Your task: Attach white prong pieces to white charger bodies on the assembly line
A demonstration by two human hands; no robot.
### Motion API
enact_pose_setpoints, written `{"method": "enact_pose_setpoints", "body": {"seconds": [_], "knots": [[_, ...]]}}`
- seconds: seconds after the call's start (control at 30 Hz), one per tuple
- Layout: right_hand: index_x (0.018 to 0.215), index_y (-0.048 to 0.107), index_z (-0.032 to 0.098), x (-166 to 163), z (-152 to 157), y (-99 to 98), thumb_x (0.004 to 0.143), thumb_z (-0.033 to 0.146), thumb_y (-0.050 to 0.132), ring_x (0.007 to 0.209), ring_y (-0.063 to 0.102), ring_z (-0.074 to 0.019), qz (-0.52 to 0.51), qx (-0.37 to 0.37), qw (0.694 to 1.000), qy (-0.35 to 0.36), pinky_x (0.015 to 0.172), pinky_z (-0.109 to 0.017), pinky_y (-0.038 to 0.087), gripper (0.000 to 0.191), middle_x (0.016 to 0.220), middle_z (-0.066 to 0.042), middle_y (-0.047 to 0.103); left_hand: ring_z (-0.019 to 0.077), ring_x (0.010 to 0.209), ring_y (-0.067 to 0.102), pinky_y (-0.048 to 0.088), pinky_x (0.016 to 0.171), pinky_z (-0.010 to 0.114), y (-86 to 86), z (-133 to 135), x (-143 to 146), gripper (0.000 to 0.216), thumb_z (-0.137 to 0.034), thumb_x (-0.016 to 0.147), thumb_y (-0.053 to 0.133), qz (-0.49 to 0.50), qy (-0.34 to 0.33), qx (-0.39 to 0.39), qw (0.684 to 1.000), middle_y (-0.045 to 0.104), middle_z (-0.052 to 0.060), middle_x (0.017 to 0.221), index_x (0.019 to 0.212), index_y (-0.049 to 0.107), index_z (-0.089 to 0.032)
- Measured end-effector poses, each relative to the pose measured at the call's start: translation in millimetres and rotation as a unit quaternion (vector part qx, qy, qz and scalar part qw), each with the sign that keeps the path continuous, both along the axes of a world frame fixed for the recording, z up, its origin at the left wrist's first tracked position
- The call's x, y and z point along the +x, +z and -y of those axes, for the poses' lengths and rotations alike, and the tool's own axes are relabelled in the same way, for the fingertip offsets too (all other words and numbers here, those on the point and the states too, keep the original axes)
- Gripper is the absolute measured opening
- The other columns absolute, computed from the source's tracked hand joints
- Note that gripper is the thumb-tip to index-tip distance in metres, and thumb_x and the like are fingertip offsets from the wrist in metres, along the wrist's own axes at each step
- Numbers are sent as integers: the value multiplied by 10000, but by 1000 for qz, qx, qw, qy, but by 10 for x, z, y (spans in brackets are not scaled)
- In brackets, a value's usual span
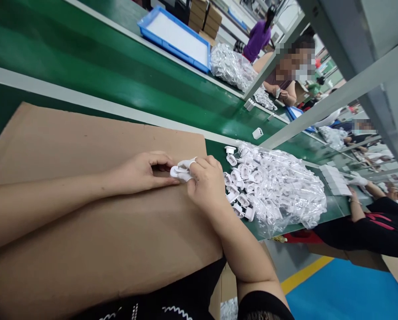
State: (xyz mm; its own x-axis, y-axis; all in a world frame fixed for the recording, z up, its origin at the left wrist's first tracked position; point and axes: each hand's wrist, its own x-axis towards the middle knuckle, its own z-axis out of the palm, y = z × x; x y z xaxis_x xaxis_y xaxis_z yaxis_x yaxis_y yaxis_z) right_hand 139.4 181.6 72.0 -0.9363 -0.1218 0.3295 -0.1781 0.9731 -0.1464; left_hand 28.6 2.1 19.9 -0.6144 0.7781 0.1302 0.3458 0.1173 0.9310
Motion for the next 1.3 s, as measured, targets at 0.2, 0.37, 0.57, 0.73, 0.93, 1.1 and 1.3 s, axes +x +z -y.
{"method": "enact_pose_setpoints", "body": {"seconds": [0.2, 0.37, 0.57, 0.73, 0.93, 1.1, 1.3], "knots": [[798, 602, 217, -12, 57, 72, 713, 40, 579, 880, 527, -244, 29, 23, 999, -35, 848, -383, 352, 198, 786, -33, 619, 240, 890, 680, 535, 789, 359, 26, -8, 30, 347, -504, 727, 803, 12, 17, -9, 1000, 723, 42, 938, 904, 743, -212], [869, 667, 212, 8, 45, -25, 729, 63, 591, 841, 547, -225, 14, -42, 997, -65, 813, -363, 360, 218, 802, -26, 636, 239, 857, 672, 534, 779, 366, 13, -8, 84, 385, -545, 734, 796, -3, 38, -6, 999, 708, 46, 910, 930, 762, -215], [931, 706, 200, -3, -8, -229, 788, 103, 610, 795, 580, -202, -21, -171, 984, -43, 756, -341, 437, 197, 823, -23, 619, 257, 913, 667, 515, 798, 362, -2, -26, 127, 436, -603, 823, 709, -25, 23, -9, 999, 736, 60, 988, 1024, 748, -219], [1054, 735, 223, -33, 6, -277, 847, 211, 691, 906, 639, -196, -30, -284, 958, 26, 880, -364, 530, 212, 960, -41, 659, 262, 890, 660, 514, 797, 375, 15, -3, 118, 407, -581, 901, 624, -57, -2, -27, 998, 731, 62, 975, 1039, 709, -207], [1118, 726, 265, 62, 78, -95, 893, 293, 731, 1031, 690, -199, -89, -391, 913, 81, 949, -383, 574, 227, 1120, -62, 713, 249, 1070, 657, 528, 935, 381, 135, 87, 205, 340, -421, 1004, 536, -58, -25, 84, 994, 691, 88, 1218, 1274, 594, -223], [1166, 704, 283, 213, 174, 19, 862, 241, 794, 943, 700, -207, -240, -341, 902, 109, 847, -388, 600, 320, 1076, -60, 741, 228, 1126, 607, 491, 964, 349, 235, 156, 419, 345, -396, 1083, 402, -46, -48, 186, 980, 641, 87, 1285, 1351, 559, -247], [1262, 662, 308, 315, 371, -60, 803, 185, 817, 811, 657, -214, -339, -241, 902, 113, 681, -380, 586, 500, 988, -58, 714, 196, 920, 619, 503, 832, 321, 313, 184, 638, 324, -390, 1098, 350, -55, -5, 209, 976, 640, 64, 1056, 1186, 610, -218]]}}
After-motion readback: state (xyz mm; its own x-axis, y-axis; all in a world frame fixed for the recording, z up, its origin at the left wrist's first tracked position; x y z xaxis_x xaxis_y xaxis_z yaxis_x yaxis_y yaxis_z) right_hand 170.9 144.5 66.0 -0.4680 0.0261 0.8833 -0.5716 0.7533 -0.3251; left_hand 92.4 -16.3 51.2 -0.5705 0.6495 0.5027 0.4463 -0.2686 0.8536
